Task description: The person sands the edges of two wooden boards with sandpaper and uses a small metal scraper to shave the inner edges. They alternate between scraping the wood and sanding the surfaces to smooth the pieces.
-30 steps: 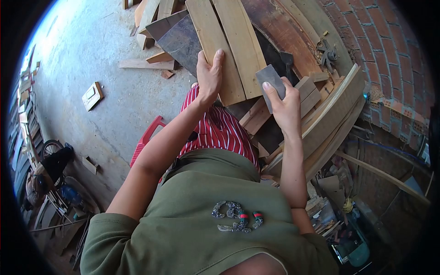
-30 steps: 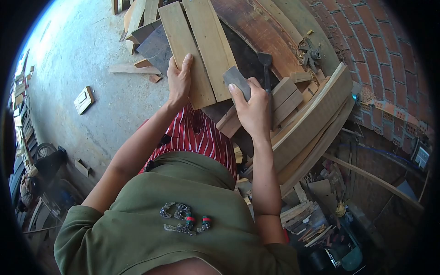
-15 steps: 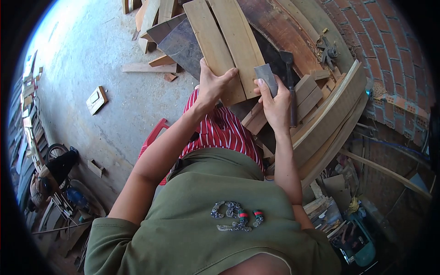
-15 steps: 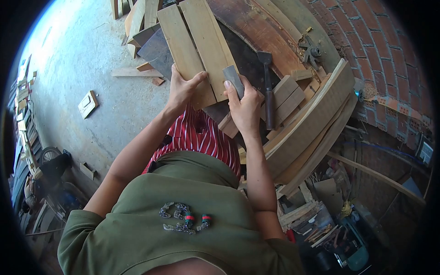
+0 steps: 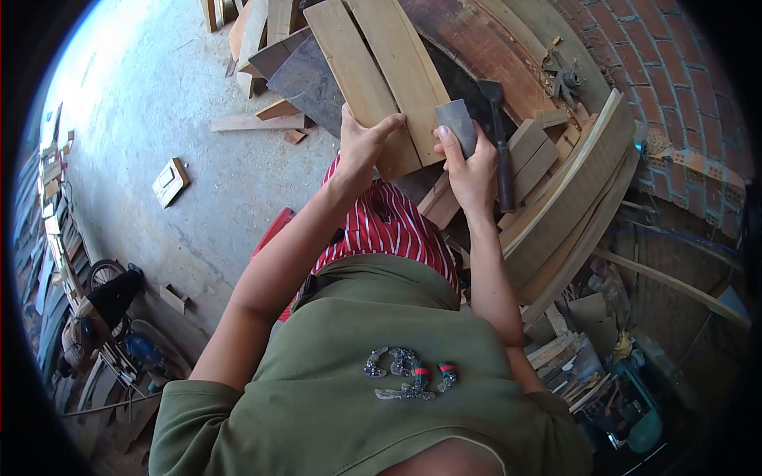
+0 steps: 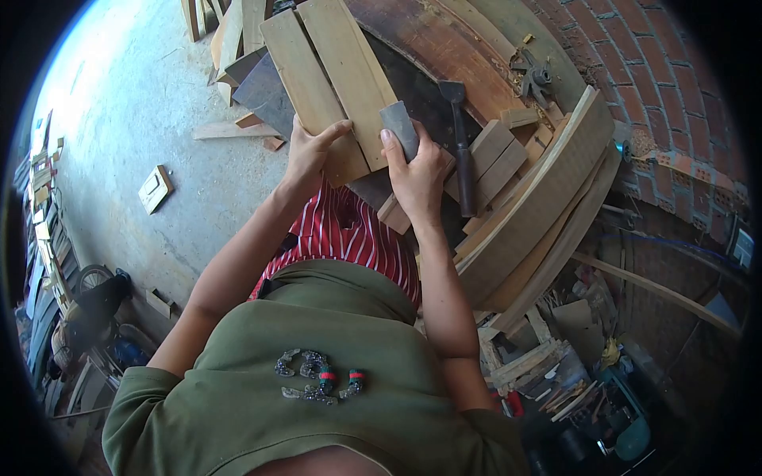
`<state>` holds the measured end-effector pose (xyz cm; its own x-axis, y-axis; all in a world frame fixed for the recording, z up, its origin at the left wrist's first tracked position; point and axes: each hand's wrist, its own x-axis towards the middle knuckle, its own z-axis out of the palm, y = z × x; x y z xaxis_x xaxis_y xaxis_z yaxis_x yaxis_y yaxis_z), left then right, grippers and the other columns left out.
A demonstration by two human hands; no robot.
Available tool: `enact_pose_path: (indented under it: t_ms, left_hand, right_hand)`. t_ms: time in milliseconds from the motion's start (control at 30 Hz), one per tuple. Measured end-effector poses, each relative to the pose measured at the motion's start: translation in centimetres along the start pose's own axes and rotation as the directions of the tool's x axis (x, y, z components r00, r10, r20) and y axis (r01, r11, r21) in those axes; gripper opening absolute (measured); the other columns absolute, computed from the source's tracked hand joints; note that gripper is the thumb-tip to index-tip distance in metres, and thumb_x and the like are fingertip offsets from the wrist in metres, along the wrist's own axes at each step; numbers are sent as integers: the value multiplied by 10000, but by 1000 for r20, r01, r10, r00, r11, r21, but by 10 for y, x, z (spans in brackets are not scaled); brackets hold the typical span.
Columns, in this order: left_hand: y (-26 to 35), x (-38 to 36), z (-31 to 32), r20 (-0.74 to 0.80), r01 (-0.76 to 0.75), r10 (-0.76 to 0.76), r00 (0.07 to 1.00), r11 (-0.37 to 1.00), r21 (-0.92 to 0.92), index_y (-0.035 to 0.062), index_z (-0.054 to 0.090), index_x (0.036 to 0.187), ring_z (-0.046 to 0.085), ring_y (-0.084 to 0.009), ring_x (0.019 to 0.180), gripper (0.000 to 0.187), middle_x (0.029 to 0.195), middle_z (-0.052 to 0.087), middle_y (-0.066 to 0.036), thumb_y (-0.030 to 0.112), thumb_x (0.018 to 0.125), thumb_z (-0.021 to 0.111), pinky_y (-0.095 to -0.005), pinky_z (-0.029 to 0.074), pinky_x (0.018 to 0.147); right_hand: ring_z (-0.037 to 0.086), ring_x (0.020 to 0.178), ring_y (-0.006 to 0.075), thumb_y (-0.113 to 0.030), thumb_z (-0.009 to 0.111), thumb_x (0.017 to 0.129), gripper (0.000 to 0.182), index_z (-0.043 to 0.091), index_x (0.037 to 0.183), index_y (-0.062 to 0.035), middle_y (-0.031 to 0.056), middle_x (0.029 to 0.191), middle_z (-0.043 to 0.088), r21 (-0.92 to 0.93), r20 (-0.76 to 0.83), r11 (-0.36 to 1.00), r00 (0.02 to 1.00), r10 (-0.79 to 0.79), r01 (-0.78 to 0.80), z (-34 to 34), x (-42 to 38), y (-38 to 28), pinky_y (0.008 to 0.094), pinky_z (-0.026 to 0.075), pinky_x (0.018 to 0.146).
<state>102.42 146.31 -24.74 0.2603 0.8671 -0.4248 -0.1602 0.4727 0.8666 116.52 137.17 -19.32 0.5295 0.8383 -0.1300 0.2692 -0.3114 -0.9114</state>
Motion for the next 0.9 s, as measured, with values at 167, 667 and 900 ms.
enact_pose_path:
  t_ms: [167,667,900]
  left_hand:
    - [3,4,-11,135,-11,15,991,999,-32,-28,431,1274,655,-242,1016,627,1141,621,-163,81,778,799,-369,545,903]
    - [0,5,-16,172,33,-36,984,999,19,-10,402,1347,637,-252,1098,639,1243,583,-158,52,823,764,-390,555,926]
    - [2,0,-13,146,35,-36,989,999,7,-19,411,1325,629,-258,1114,703,1200,611,-163,90,770,828,-385,505,993]
  right_hand:
    - [694,724,132,-299,656,972,296,668,1047,-13,60,852,737,-141,-65,979,986,-155,145,4,3,18,300,539,647]
    - [700,789,223,-321,665,966,364,650,1109,13,123,862,708,-102,-126,985,980,-154,142,1,4,22,363,535,721]
    - [605,1148,408,-565,488,1008,654,580,1293,17,235,1171,668,-137,-174,991,984,-33,9,-29,72,76,470,452,990]
